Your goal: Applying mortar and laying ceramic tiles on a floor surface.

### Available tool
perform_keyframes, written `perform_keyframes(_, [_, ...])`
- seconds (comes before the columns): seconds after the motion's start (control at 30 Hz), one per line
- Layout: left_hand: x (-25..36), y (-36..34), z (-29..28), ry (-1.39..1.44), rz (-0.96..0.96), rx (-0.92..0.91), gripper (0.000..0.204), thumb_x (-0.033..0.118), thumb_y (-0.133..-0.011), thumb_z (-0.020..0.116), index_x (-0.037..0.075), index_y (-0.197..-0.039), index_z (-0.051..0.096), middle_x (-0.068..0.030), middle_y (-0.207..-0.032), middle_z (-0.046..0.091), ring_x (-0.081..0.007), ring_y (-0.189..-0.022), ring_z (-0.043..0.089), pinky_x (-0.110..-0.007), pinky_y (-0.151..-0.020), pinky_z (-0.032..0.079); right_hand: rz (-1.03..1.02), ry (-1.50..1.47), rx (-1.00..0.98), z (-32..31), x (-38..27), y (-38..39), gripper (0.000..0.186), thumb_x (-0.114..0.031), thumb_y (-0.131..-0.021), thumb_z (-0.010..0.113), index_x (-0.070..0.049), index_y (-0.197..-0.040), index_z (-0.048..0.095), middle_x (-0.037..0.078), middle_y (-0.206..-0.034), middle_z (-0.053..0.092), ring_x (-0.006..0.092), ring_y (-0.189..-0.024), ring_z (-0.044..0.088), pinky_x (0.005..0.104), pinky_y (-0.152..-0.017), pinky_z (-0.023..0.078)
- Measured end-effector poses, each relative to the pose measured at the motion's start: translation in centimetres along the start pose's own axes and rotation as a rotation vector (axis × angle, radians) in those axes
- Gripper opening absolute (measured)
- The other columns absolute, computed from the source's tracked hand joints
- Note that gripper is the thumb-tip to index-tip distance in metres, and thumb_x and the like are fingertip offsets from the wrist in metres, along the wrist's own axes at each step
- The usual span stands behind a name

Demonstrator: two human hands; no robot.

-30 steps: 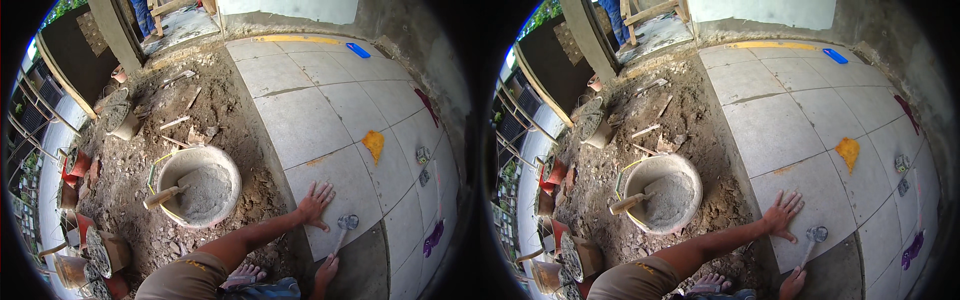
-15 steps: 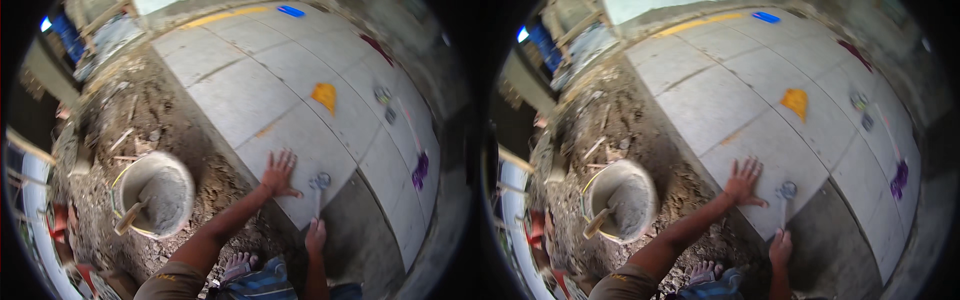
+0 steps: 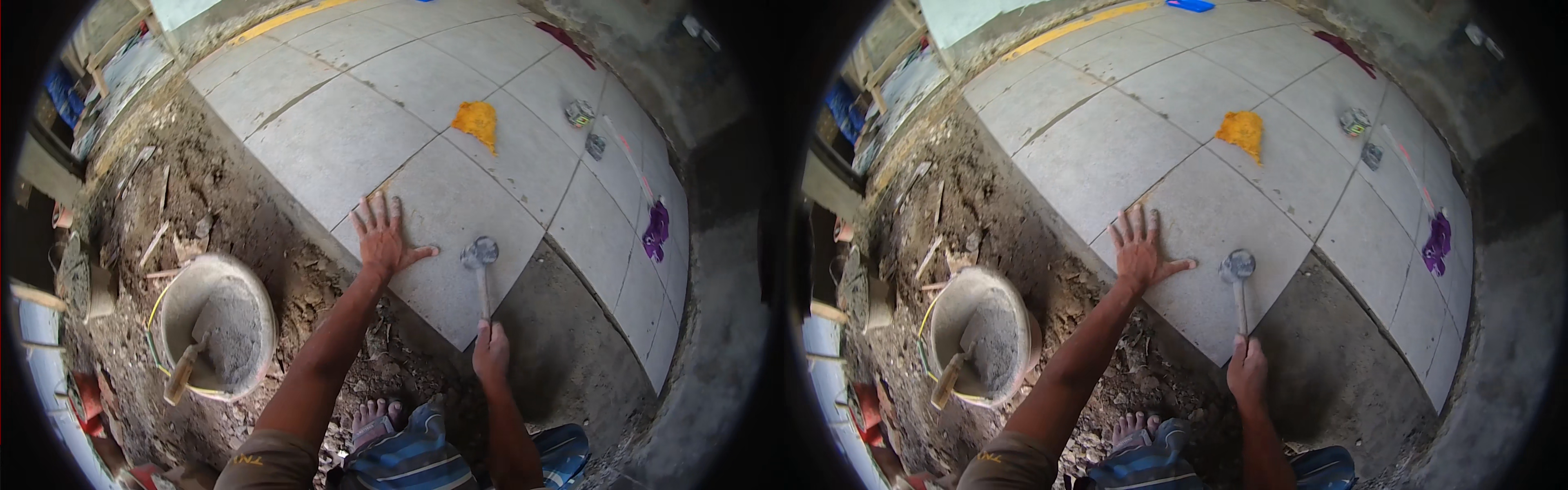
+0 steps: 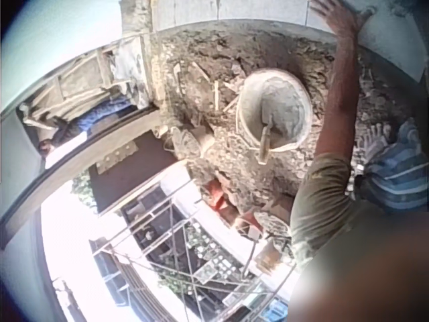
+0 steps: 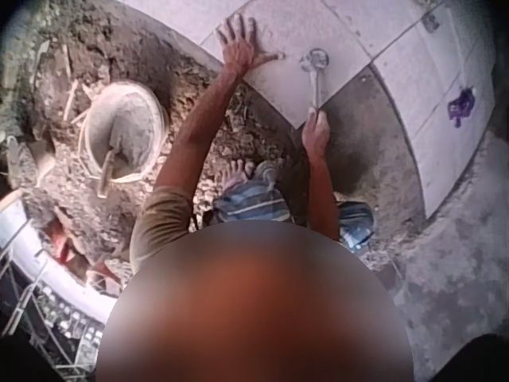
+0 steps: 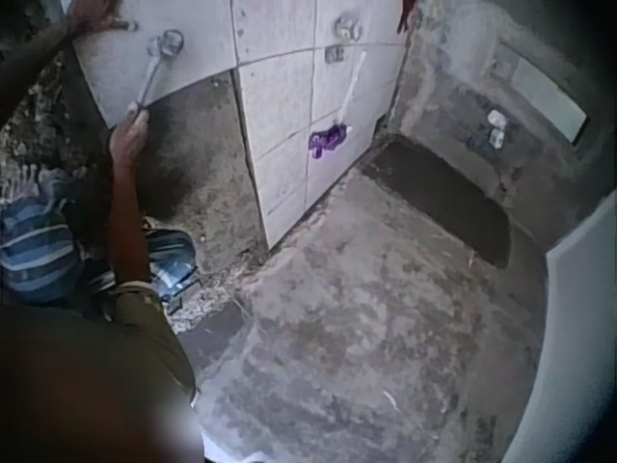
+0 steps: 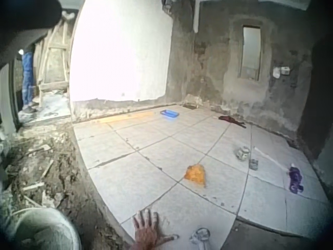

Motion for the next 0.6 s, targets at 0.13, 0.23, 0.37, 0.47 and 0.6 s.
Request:
perform_keyframes(0.13, [-0.5,-0.4,-0.2,0.021,-0.030,-0.005,0.147,0.103,-0.051,0.054,0.013,-0.163,0.022,-0.0348,-0.165,0.005,-0.0482,-0.155,0.001,-0.066,-0.120,0.001,-0.091,-0.166,0.082,-0.7,-5.8,-2.6,0.036,-0.034,-0.105,0.051,0.000,-0.099,0.059,0.025,-0.077,0.062,0.0483,-0.072,0.060,0.0520,-0.063,0.045])
perform_keyframes(0.23, [-0.9,-0.3,-0.6,0.035,-0.044,-0.043,0.147,0.101,-0.050,0.056,0.013,-0.163,0.023,-0.0345,-0.165,0.004,-0.0480,-0.155,0.001,-0.065,-0.121,0.001,-0.139,-0.254,0.079,0.5,-9.0,-5.3,0.034,-0.034,-0.106,0.049,-0.001,-0.102,0.059,0.025,-0.078,0.062,0.0485,-0.074,0.061,0.0517,-0.064,0.046])
perform_keyframes(0.37, [-0.5,-0.4,0.0,0.085,-0.001,0.062,0.146,0.100,-0.050,0.057,0.010,-0.161,0.027,-0.0368,-0.163,0.008,-0.0498,-0.154,0.005,-0.066,-0.120,0.002,-0.204,-0.033,0.065,5.2,-6.9,-9.0,0.035,-0.036,-0.106,0.047,-0.002,-0.102,0.057,0.028,-0.083,0.064,0.0502,-0.081,0.063,0.0559,-0.068,0.047])
perform_keyframes(0.47, [-0.6,-0.5,0.1,0.076,-0.004,0.028,0.146,0.101,-0.050,0.057,0.010,-0.161,0.027,-0.0369,-0.163,0.008,-0.0502,-0.154,0.005,-0.066,-0.120,0.001,-0.191,0.061,0.035,6.3,-7.5,-10.0,0.038,-0.039,-0.106,0.046,-0.002,-0.101,0.055,0.030,-0.087,0.065,0.0517,-0.085,0.064,0.0587,-0.071,0.048])
perform_keyframes(0.6, [-0.3,-0.5,-0.3,0.071,0.007,0.034,0.145,0.100,-0.050,0.057,0.012,-0.161,0.028,-0.0356,-0.164,0.008,-0.0490,-0.154,0.004,-0.065,-0.120,0.000,-0.154,0.109,0.025,5.8,-7.3,-11.7,0.042,-0.041,-0.106,0.046,-0.001,-0.100,0.057,0.031,-0.091,0.066,0.0521,-0.089,0.063,0.0578,-0.073,0.048])
Point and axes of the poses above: each hand's wrist, its own y-axis away from the middle knuckle, its own z-axis out of the palm, x = y × z, the point moved 4 cm from there along -y, towards the middle knuckle
